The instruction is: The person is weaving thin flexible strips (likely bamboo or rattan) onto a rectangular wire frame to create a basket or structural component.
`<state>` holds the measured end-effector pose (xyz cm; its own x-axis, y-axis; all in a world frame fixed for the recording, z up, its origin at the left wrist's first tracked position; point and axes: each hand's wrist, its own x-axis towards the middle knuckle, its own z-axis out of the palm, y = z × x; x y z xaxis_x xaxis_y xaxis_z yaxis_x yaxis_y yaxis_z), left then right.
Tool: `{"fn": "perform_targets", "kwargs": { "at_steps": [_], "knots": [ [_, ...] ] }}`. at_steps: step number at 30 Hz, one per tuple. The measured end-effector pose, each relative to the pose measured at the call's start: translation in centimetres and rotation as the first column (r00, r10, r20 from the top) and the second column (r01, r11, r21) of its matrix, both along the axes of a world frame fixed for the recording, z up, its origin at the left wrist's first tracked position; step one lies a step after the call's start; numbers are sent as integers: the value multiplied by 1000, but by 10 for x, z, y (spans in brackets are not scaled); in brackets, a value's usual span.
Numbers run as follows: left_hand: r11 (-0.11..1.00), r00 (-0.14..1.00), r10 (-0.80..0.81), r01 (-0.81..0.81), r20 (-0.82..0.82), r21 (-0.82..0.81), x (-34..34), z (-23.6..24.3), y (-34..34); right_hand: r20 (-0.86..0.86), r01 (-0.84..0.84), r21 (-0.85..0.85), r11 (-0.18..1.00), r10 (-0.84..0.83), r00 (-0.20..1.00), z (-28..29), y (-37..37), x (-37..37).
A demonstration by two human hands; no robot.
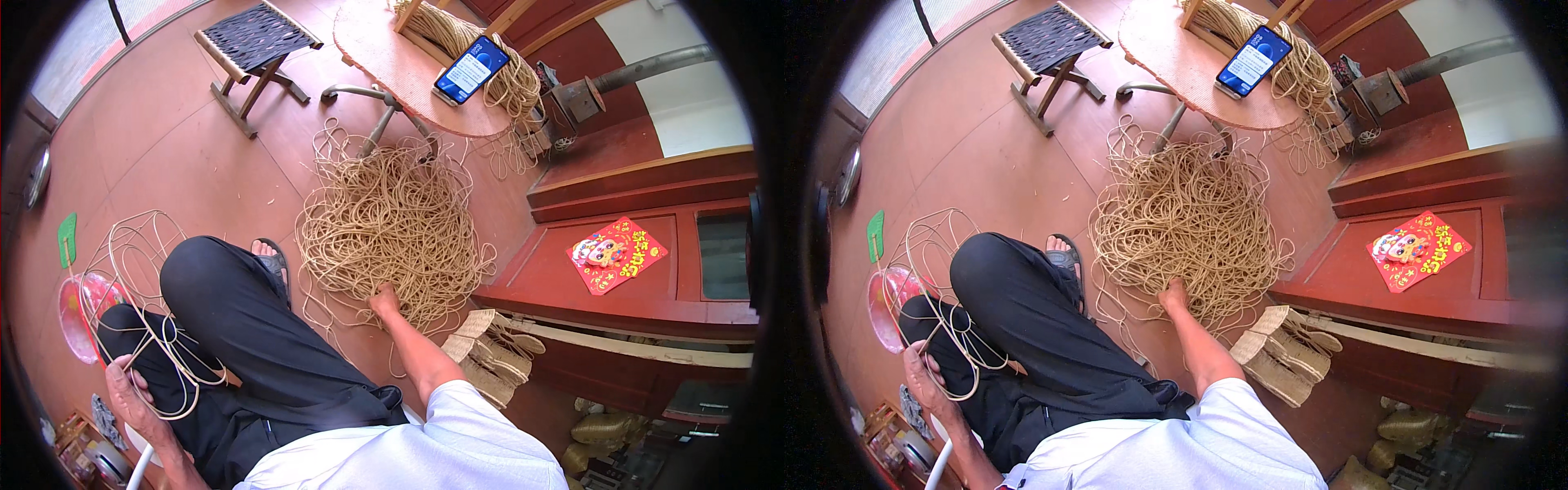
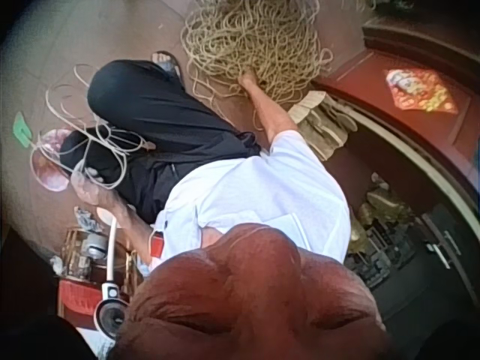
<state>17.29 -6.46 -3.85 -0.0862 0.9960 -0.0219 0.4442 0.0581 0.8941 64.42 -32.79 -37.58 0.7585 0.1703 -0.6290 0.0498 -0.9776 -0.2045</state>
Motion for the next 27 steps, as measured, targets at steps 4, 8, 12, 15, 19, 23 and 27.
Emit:
{"fn": "perform_targets", "kwargs": {
  "at_steps": [4,8,12,15,19,23,27],
  "knots": [
    [999,999,-34,35,-28,8,-3,1,0,74,-59,27,998,57,996,1,-4,-11],
    [999,997,-32,31,-75,-14,2,9,1,-198,112,366,924,-40,979,6,5,3],
    [999,1000,-5,4,19,51,-1,23,6,-283,280,631,723,-122,951,64,44,27],
    [876,981,126,-41,-145,480,35,46,2,-307,315,778,544,-109,945,149,73,16],
    [864,929,-311,365,-201,347,51,90,-31,50,-100,907,410,129,990,279,107,-38],
    [754,756,-654,648,35,104,109,106,-47,110,-223,951,212,444,889,360,117,-114],
    [704,703,-640,699,311,-131,136,96,-66,354,-345,933,-101,428,832,366,123,-157]
  ]
}}
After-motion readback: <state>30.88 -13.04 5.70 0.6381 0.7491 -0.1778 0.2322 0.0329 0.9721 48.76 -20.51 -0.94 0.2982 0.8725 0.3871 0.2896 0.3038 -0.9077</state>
